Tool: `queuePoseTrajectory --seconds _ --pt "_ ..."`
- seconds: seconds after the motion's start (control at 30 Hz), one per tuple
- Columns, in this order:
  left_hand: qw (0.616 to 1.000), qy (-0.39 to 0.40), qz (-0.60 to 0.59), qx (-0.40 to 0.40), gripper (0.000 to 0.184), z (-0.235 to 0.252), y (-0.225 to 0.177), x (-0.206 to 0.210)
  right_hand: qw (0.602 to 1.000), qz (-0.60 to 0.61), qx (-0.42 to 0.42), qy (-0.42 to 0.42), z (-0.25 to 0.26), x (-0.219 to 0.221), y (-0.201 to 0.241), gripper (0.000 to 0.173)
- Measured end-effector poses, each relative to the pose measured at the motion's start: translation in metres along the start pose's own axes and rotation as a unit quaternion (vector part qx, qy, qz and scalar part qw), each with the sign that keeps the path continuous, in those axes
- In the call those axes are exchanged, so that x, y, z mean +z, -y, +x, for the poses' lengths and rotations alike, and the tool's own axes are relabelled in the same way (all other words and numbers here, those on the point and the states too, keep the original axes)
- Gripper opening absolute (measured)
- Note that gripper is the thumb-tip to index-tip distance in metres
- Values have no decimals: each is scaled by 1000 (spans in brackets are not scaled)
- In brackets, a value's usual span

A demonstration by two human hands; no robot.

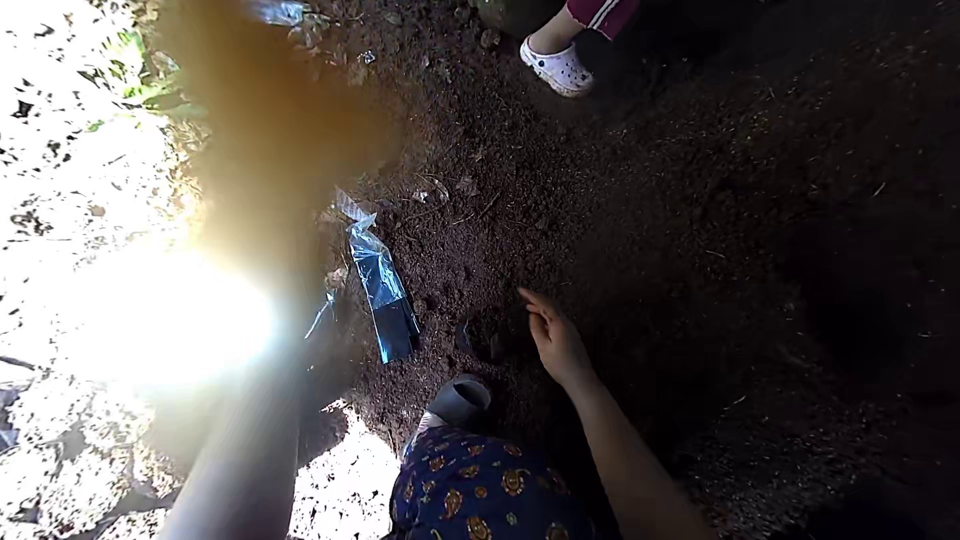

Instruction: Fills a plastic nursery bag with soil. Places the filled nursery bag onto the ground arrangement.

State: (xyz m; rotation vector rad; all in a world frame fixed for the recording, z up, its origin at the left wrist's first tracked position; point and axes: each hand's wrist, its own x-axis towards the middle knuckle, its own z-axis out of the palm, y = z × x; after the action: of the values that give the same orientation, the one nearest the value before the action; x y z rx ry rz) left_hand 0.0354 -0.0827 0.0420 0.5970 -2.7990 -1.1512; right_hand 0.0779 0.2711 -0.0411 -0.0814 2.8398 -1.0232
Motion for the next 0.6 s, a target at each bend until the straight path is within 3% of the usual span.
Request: queuePoseTrajectory --seconds 0.03,0.1,0.17,0.23,0.33,0.43,0.6 --pt "999 50 2 21 48 -9 3 18 997 -50 -8 -54 -13 13 -9 49" --pt "974 223 7 23 40 -33 10 70 988 -126 -12 -86 -49 42 -17 60" --pt "924 381 20 6 52 -49 25 127 978 -171 -63 -105 -77 73 -22 64" --pt "887 461 24 -19 63 -61 34 168 972 -190 -91 -105 -87 93 -27 67" --pt "865 502 17 -2 62 -71 29 190 975 -203 -76 -42 -76 99 -22 74" --pt "876 480 17 43 46 -75 17 192 978 -205 -35 32 -64 91 -9 77" --pt "894 446 11 45 38 -84 11 194 957 -268 1 108 -60 80 -8 75"
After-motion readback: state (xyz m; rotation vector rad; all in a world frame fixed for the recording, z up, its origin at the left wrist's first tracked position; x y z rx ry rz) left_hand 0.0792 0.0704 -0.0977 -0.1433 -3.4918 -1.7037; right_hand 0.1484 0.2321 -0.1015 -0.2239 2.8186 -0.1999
